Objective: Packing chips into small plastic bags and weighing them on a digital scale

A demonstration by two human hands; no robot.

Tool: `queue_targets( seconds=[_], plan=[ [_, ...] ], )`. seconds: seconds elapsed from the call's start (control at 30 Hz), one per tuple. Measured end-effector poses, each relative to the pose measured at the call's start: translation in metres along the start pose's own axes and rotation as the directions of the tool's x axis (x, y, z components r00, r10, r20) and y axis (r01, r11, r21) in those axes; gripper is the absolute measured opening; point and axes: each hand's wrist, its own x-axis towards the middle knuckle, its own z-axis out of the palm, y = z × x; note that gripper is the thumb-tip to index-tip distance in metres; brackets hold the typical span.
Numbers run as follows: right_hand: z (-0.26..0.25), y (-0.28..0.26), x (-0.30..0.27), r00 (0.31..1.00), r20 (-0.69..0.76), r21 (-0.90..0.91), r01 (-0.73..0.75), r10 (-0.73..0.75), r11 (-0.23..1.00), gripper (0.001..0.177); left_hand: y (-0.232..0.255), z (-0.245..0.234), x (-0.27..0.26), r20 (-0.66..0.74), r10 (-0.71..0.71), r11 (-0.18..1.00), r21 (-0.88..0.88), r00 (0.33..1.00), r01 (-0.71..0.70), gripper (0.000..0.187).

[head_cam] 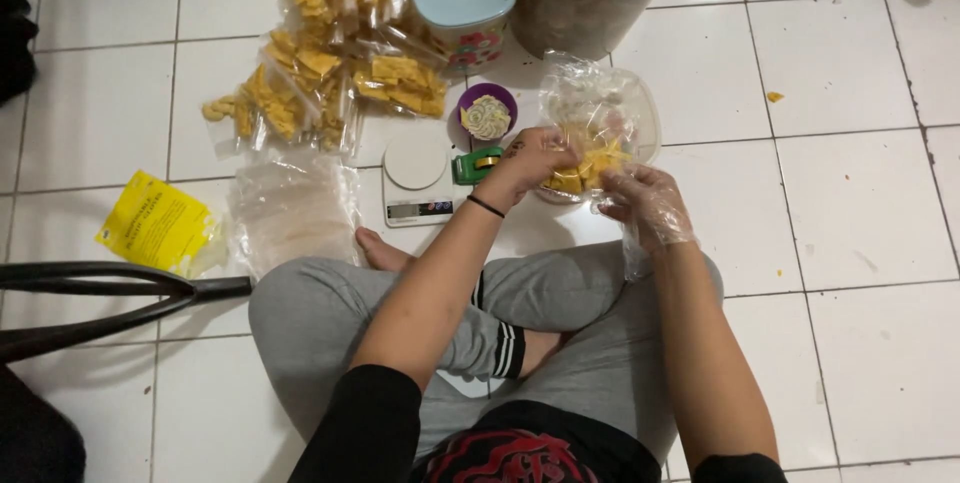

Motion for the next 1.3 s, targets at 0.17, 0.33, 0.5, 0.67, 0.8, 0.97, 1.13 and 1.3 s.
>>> queue_targets(
  seconds=[0.17, 0.33, 0.5, 0.67, 0.8, 0.97, 1.13, 1.3],
  plan=[
    [-0.006, -0.001, 0.002, 1.0, -0.016, 0.023, 0.014, -0.014, 1.0, 0.039, 0.017, -0.001, -0.013, 0.054, 0.011, 0.996, -0.085, 0.998, -0.006, 0.027],
    [-0.014, 0.004, 0.02, 0.999, -0.039, 0.093, -0.016, 0.02, 0.996, 0.042, 0.024, 0.003, -0.021, 0.077, 0.033, 0.998, -0.053, 0.996, -0.028, 0.033],
    [-0.02, 0.015, 0.036, 0.998, -0.057, 0.13, -0.031, 0.038, 0.991, 0.04, 0.015, 0.006, -0.014, 0.055, 0.034, 0.999, -0.038, 0.998, -0.032, 0.024],
    [-0.013, 0.005, 0.03, 0.998, -0.038, 0.077, -0.037, 0.04, 0.996, 0.028, 0.006, 0.008, -0.004, -0.011, 0.024, 0.996, -0.09, 1.0, -0.025, 0.026],
    [-0.025, 0.025, 0.056, 0.998, -0.061, 0.097, -0.009, 0.015, 0.995, 0.03, 0.007, 0.009, -0.006, -0.043, 0.01, 0.992, -0.129, 0.999, -0.016, 0.021],
    [-0.001, -0.01, 0.025, 1.0, -0.029, 0.101, 0.001, 0.002, 0.995, 0.033, 0.011, 0.004, -0.011, -0.015, 0.014, 0.984, -0.175, 1.0, -0.017, 0.021],
    [0.0, -0.014, 0.022, 0.996, -0.085, 0.083, 0.009, -0.002, 0.997, 0.032, -0.004, -0.002, 0.002, 0.123, -0.021, 0.958, -0.283, 0.992, 0.055, 0.026],
    [-0.01, -0.007, 0.039, 0.962, -0.271, 0.017, -0.037, 0.04, 0.999, 0.022, -0.02, -0.002, 0.015, 0.168, -0.013, 0.948, -0.311, 0.986, 0.066, 0.025]
  ],
)
